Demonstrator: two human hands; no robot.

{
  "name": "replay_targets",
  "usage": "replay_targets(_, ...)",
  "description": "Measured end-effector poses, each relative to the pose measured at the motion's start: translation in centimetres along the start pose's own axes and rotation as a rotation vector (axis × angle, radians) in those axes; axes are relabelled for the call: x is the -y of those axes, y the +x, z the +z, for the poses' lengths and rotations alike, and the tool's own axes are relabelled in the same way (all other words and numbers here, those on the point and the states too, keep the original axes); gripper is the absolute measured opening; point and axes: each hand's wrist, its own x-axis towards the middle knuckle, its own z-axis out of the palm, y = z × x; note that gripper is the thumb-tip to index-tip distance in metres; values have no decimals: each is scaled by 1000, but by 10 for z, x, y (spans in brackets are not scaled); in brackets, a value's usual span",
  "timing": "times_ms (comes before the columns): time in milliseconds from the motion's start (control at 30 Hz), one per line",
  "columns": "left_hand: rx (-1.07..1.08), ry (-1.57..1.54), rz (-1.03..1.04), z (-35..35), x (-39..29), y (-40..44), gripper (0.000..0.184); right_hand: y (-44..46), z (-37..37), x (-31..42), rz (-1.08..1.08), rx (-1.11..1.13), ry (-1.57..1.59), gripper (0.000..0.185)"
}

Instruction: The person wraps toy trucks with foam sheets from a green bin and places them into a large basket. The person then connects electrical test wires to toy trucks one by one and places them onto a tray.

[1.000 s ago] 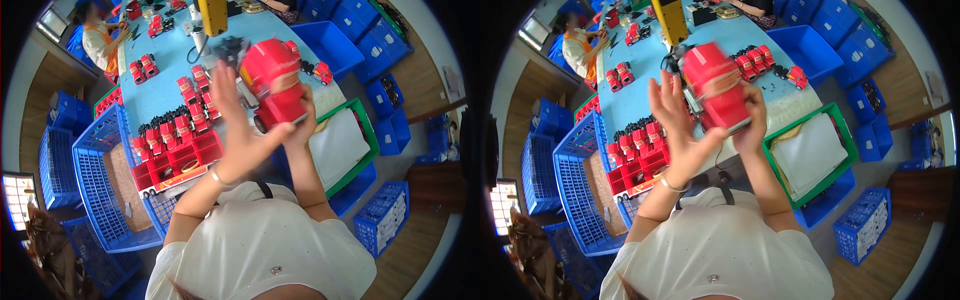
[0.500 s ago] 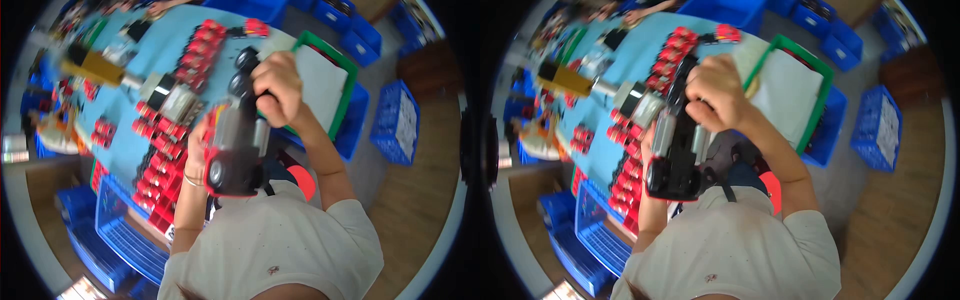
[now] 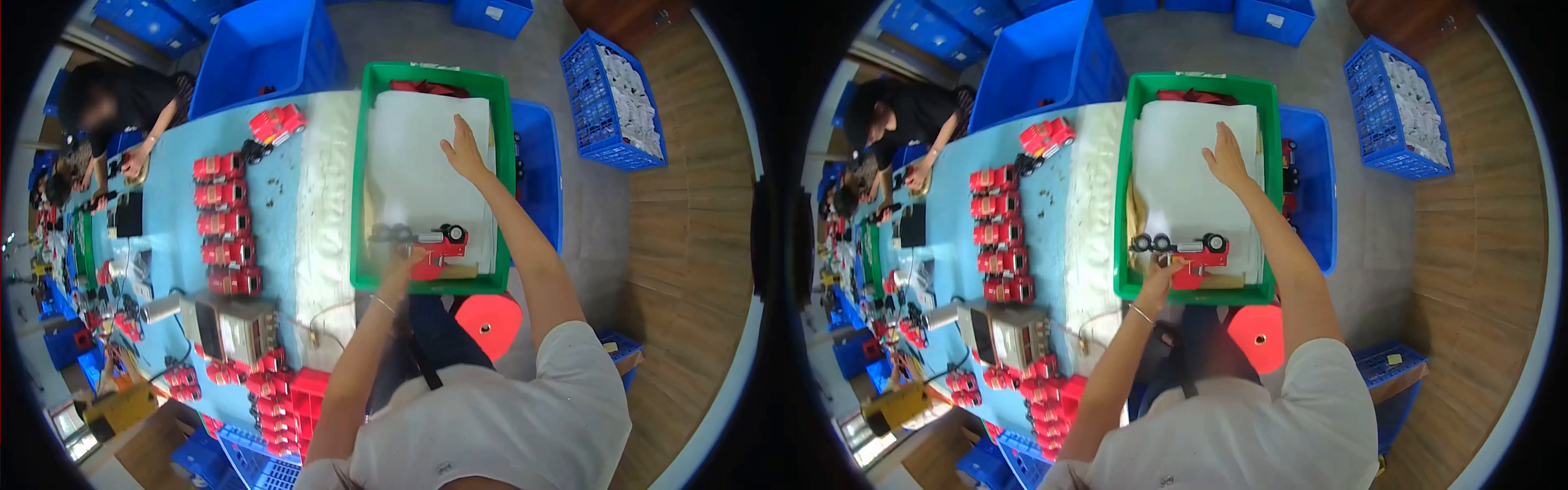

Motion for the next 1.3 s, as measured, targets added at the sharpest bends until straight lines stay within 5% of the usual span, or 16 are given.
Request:
replay_targets(200, -205, 508, 151, -2, 8, 9, 47, 1, 54, -43, 35, 94, -253, 64)
replay_targets(300, -349, 442, 135, 8, -15, -25, 48, -15, 59, -47, -213, 222, 9, 62)
replay_targets(367, -406, 558, 297, 10, -19, -49, 49, -36, 14, 13, -84, 440, 397, 58)
replay_targets(433, -466, 666, 459, 32, -43, -76, 51, -80, -20, 53, -668, 441, 55, 49)
replay_targets(500, -135, 325, 777, 82, -93, -106, 50, -139, -53, 94, -793, 644, 260, 42)
replay_targets(533, -146, 316, 760, 90, -102, -107, 50, -171, -61, 99, -850, 703, 288, 40)
replay_targets(600, 140, -96, 261, 101, -106, -104, 45, -217, -83, 107, -873, 804, 330, 38)
replay_targets(667, -73, -327, -88, 66, -40, -74, 37, -232, -99, 117, -947, 866, 319, 36)
replay_targets(700, -79, -345, -86, 18, 8, -71, 37, -230, -100, 116, -1007, 883, 306, 35)
replay_targets(767, 78, 166, -24, -43, 100, -34, 32, -224, -100, 110, -672, 1064, 210, 34)
replay_targets(833, 80, 88, 11, -42, 100, -33, 31, -182, -75, 103, -374, 643, 243, 37)
replay_targets(900, 92, -62, 83, -33, 94, -27, 29, -144, -46, 98, -215, 494, 105, 53)
replay_targets(933, 86, -69, 105, -30, 89, -24, 29, -134, -33, 92, -238, 494, 105, 53)
replay_targets(1033, 70, -39, 124, -23, 82, -27, 29, -132, 4, 72, -4, 1078, -42, 73)
replay_targets(1200, 69, -102, 199, -12, 55, -51, 38, -121, -36, 121, 167, 1190, -207, 86)
replay_targets(1300, -160, -354, 138, 24, -30, -135, 51, -147, -80, 169, 213, 905, 101, 83)
